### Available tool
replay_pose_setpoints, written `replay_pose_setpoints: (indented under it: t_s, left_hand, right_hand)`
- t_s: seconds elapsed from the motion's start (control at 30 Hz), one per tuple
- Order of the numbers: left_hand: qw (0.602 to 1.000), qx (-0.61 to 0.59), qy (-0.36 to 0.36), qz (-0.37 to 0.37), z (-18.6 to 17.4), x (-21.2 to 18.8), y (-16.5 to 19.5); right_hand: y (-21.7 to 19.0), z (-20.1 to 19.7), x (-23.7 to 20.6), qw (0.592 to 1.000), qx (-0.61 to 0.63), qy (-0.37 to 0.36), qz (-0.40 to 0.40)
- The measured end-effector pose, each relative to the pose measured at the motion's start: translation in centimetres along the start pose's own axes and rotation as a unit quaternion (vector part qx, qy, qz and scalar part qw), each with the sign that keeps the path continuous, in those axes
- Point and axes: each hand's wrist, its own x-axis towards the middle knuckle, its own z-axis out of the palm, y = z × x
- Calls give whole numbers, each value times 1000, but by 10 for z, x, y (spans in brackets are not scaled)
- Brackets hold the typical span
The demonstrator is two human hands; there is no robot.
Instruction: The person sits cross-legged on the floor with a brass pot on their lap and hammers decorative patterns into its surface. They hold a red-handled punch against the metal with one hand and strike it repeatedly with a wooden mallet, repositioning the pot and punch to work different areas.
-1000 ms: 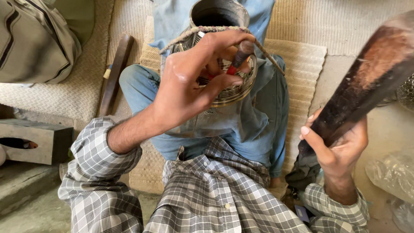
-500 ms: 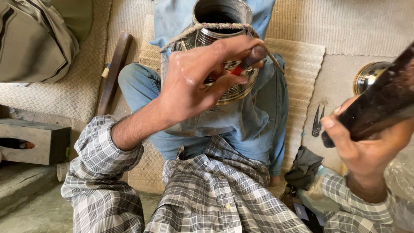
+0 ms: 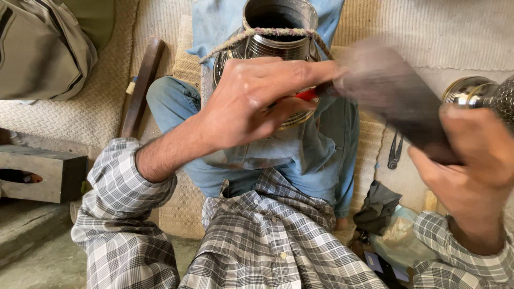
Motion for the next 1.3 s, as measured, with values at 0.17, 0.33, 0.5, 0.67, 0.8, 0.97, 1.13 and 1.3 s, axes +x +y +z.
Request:
replay_pose_setpoints:
  t_s: [0.17,0.33,0.5,0.67,0.8,0.97,1.13,1.3]
  left_hand:
    - [995,20,-99,-27,-2,15,-2]
    - [993,-35,-109,17,-8,28,-2]
    - [983,-62,-164,47,-10,34,-7]
    - [977,-79,-179,87,-8,36,-10]
    - [968,-53,-233,80,-6,44,-10]
    - [938,10,-337,85,-1,54,-11]
    - [939,-69,-318,109,3,57,-12]
    - [930,-74,-341,115,3,59,-12]
  right_hand:
    - [7,20,-23,999,-16,36,-7]
    - [12,48,-54,995,52,57,58]
    - [9,70,-80,985,102,120,76]
    - [11,92,-93,952,209,208,85]
    - [15,109,-94,984,48,170,18]
    - [2,141,-106,977,-60,204,-27]
    - [-3,152,-111,951,158,239,117]
    - [-15,145,-99,947,156,246,135]
